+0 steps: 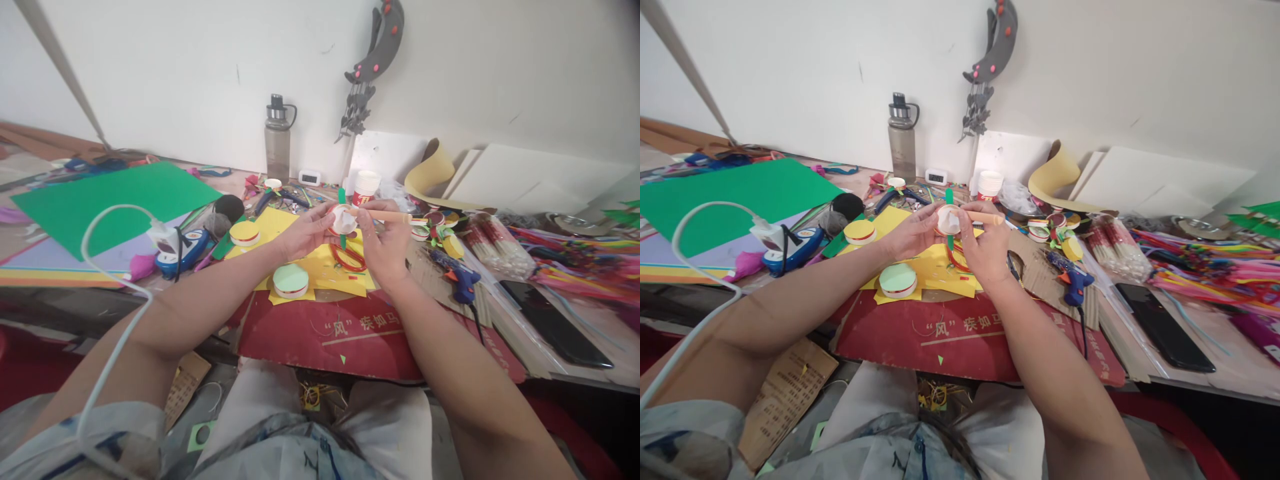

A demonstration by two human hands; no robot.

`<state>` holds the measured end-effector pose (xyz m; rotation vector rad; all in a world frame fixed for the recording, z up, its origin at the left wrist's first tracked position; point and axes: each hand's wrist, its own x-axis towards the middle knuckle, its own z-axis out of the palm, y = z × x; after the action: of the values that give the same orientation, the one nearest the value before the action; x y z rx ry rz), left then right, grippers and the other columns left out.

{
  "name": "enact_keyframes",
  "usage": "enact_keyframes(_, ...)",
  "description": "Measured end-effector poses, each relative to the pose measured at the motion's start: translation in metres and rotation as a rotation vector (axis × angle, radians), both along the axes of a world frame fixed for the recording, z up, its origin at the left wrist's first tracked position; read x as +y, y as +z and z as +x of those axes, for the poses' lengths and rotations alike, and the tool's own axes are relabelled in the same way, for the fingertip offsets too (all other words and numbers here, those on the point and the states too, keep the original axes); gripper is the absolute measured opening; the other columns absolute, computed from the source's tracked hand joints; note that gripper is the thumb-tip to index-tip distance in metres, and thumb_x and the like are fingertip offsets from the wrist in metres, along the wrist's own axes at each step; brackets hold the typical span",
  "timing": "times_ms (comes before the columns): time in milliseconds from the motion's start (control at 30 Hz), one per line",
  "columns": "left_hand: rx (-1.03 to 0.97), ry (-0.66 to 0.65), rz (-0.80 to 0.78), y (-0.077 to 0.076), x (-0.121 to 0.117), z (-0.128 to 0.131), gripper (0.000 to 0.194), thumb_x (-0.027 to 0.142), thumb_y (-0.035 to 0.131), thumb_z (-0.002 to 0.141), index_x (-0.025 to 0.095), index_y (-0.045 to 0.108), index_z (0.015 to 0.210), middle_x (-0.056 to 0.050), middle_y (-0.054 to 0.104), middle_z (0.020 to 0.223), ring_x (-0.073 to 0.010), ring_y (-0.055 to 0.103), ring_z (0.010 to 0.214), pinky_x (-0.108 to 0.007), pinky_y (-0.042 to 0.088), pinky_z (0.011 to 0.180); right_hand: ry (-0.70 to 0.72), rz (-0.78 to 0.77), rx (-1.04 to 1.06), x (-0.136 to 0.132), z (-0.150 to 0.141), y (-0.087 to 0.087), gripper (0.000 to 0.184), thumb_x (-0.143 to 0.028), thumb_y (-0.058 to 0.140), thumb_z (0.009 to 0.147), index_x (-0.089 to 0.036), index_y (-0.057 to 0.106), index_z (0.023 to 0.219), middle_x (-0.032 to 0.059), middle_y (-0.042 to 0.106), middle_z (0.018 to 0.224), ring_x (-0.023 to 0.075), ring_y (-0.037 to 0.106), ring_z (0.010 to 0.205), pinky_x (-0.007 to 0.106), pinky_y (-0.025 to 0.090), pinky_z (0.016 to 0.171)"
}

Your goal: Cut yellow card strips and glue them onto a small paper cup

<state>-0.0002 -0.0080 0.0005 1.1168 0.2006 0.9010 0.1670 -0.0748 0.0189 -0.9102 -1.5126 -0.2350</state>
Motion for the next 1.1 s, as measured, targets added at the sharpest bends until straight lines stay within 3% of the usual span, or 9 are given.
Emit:
enact_keyframes(733, 0.007, 0.021, 0.01, 0.0001, 0.0005, -0.0008, 0.048, 0.042, 0.093, 0.073, 0.022, 0.073, 0.112, -0.005, 0.076, 0.109, -0.0192, 0.076, 0.091, -0.03, 0.058, 0.078, -0.005, 0.012, 0.0, 0.0013, 0.0014, 0.0005, 0.023, -0.044, 0.057, 0.101, -0.025, 0.065, 0.091, 0.0021, 0.072, 0.086, 0.02, 0.069, 0.082, 0.038, 0.055, 0.076)
enact_keyframes(1100, 0.004, 0.043, 0.031, 0.0024, 0.001, -0.0015, 0.058, 0.047, 0.095, 0.067, 0.022, 0.072, 0.114, -0.006, 0.078, 0.111, -0.0194, 0.078, 0.089, -0.027, 0.058, 0.075, -0.029, 0.016, -0.015, 0.0007, 0.0021, 0.0017, 0.025, -0.042, 0.056, 0.101, -0.024, 0.064, 0.087, 0.0027, 0.071, 0.082, 0.0199, 0.068, 0.077, 0.037, 0.053, 0.072)
